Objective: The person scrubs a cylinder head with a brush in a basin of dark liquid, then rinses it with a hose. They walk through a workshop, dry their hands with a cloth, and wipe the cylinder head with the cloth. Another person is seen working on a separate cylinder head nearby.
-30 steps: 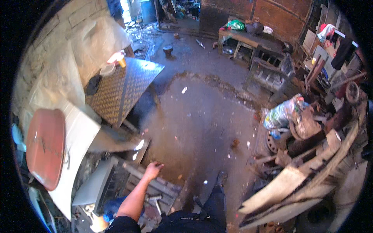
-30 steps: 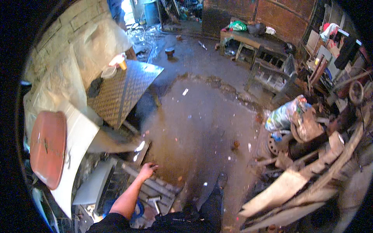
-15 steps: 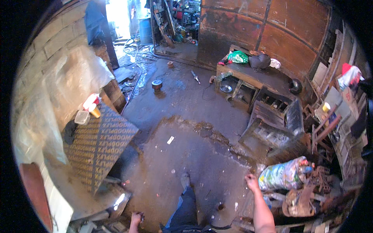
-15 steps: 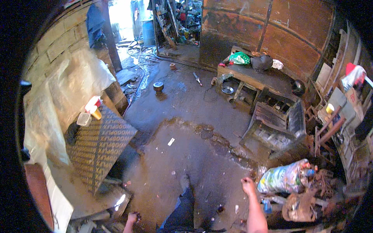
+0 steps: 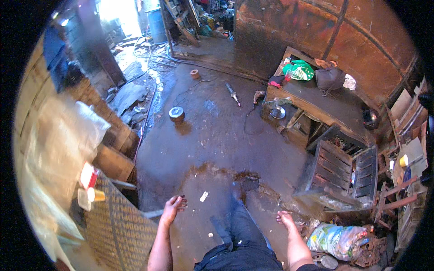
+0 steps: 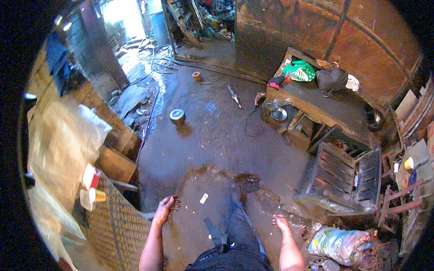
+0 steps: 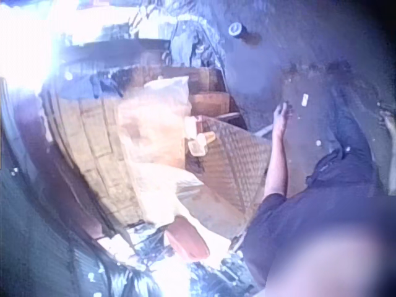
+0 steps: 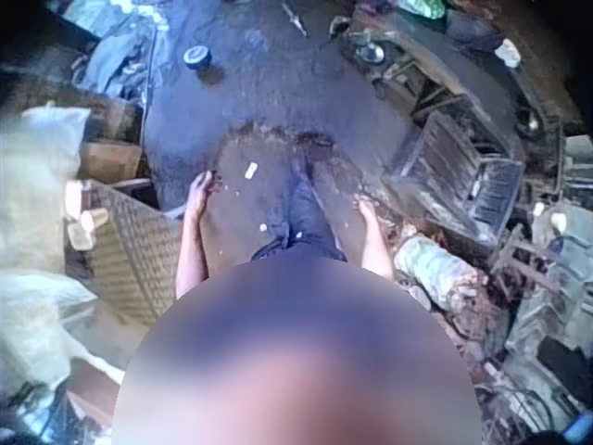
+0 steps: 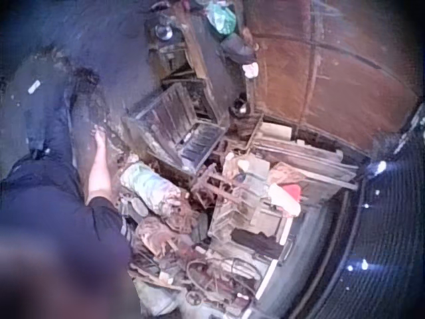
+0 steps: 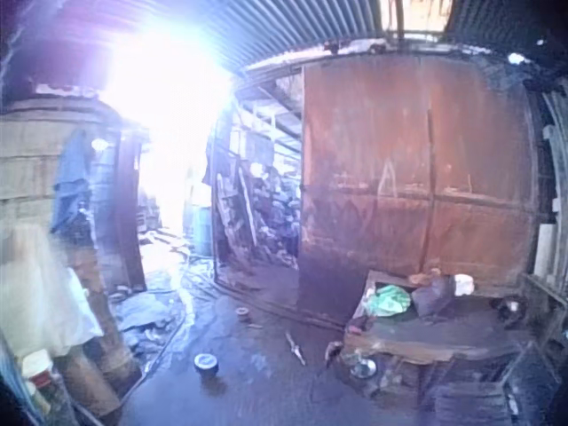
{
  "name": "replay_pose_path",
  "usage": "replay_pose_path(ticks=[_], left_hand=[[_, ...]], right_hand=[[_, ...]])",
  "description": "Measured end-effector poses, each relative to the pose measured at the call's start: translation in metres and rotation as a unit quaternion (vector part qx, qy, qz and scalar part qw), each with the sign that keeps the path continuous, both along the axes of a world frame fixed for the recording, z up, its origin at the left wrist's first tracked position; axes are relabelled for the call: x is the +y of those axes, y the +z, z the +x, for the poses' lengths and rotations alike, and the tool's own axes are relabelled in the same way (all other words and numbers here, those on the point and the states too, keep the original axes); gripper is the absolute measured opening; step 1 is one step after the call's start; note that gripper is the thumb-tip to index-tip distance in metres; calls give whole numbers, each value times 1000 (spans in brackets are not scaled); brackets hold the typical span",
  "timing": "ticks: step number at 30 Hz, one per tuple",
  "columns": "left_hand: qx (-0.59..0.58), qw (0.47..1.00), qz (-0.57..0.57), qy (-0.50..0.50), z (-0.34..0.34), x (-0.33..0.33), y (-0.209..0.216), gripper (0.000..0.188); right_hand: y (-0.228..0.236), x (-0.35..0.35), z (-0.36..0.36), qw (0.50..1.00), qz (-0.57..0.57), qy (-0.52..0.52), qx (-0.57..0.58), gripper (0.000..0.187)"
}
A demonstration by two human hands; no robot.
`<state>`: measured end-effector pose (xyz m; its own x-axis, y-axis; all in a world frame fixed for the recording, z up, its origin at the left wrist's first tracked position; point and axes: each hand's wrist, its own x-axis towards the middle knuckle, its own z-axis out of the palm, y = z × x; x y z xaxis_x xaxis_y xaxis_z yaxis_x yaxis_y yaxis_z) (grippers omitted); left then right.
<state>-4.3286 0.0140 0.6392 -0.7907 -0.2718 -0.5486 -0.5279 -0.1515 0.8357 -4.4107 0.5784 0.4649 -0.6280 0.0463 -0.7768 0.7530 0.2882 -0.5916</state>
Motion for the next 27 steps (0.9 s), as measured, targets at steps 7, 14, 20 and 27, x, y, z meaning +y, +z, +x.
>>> replay_pose_path(ticks=[7, 14, 20, 27], left_hand=[[-192, 965, -145, 105, -149, -106, -102, 26], [-348, 927, 34, 136, -187, -156, -114, 26], [-432, 896, 28, 97, -352, -275, -105, 26], [-249, 954, -159, 55, -689, -414, 15, 33]], right_hand=[[-84, -31, -249, 909, 213, 342, 103, 41], [48, -157, -585, 946, 165, 43, 276, 22], [66, -191, -857, 910, 310, -115, 251, 53], [8, -211, -965, 791, 598, 10, 127, 29]])
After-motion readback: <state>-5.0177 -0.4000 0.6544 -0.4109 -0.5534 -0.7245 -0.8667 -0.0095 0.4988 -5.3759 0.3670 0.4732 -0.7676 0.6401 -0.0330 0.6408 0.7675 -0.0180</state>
